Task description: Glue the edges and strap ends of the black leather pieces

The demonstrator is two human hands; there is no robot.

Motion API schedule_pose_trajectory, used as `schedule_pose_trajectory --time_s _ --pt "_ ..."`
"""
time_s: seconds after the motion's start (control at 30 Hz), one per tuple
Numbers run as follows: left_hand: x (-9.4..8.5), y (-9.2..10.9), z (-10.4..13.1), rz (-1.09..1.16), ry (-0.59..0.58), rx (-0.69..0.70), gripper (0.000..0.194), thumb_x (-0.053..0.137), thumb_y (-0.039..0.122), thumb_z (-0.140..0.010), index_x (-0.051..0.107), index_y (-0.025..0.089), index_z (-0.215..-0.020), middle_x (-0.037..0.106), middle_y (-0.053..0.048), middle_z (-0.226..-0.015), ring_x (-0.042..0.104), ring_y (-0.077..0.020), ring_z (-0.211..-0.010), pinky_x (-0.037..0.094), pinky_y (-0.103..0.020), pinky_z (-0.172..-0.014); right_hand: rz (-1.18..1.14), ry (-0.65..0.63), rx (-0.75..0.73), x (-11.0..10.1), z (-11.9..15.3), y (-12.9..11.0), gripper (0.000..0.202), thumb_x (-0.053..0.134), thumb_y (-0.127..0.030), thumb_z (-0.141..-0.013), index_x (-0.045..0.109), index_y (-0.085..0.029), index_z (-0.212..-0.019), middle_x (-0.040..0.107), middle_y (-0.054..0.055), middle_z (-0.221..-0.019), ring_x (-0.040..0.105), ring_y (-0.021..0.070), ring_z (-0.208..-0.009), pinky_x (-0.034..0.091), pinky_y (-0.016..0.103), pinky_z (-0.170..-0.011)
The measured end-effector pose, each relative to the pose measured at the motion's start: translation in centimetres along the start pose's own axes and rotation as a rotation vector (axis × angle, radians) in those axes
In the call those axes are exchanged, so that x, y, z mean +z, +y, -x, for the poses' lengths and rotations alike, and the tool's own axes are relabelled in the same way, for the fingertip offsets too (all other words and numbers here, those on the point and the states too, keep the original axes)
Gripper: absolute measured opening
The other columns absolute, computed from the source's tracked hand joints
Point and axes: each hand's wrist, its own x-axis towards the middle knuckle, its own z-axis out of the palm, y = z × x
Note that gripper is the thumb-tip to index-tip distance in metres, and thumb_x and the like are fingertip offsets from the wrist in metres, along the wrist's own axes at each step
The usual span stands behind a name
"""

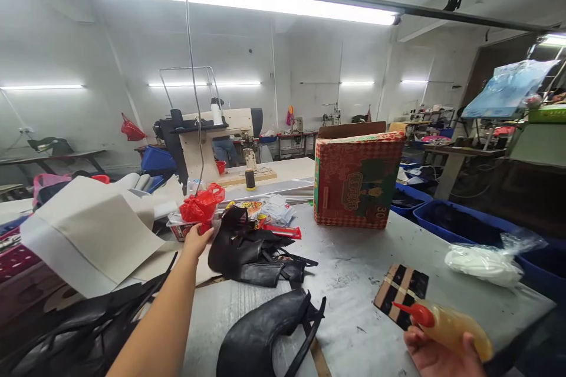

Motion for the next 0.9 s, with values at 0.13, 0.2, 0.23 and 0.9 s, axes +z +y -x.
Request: schedule_pose_trajectory --time_s 0.13,0.2,0.23,0.9 --pt "1.8 1.3 5.0 -0.001 -0.089 0.068 0.033 0.055 0.039 -0.071 0.059 0.017 -0.096 0.064 -0.008 -0.103 0.058 -0.023 -0.099 0.045 -0.033 -0.085 -0.04 -0.013 0.005 0.3 0.1 -0.3 0.056 0.082 -0.059 -0.041 0.066 -0.023 -0.082 0.062 0.0 -0.067 0.052 0.0141 -0.052 0.049 0.029 -0.045" --pt "2.9 2.1 9.6 -0.035 -0.449 0.193 0.028 0.055 0.041 -0.071 0.061 0.019 -0.087 0.065 -0.005 -0.091 0.059 -0.0213 -0.089 0.045 -0.032 -0.082 -0.069 -0.039 0.009 0.5 0.3 -0.6 0.06 0.084 -0.057 -0.038 0.065 -0.022 -0.083 0.062 -0.001 -0.07 0.049 0.0117 -0.052 0.045 0.025 -0.043" --pt "3.4 2.5 12.1 -0.082 -0.644 0.259 0.025 0.056 0.04 -0.072 0.061 0.019 -0.084 0.065 -0.004 -0.086 0.059 -0.0204 -0.085 0.045 -0.031 -0.08 -0.075 -0.046 0.017 0.6 0.3 -0.7 0.063 0.085 -0.057 -0.036 0.065 -0.021 -0.083 0.061 -0.001 -0.069 0.048 0.0111 -0.052 0.043 0.024 -0.043" --pt "8.4 4.1 22.3 -0.458 -1.285 0.518 0.034 0.07 0.021 -0.058 0.064 0.02 -0.091 0.065 -0.004 -0.092 0.057 -0.0269 -0.089 0.04 -0.031 -0.075 0.347 -0.189 -0.181 2.1 8.8 -3.0 0.052 0.088 -0.043 -0.044 0.064 -0.028 -0.088 0.064 0.001 -0.073 0.056 0.0172 -0.058 0.043 0.023 -0.038"
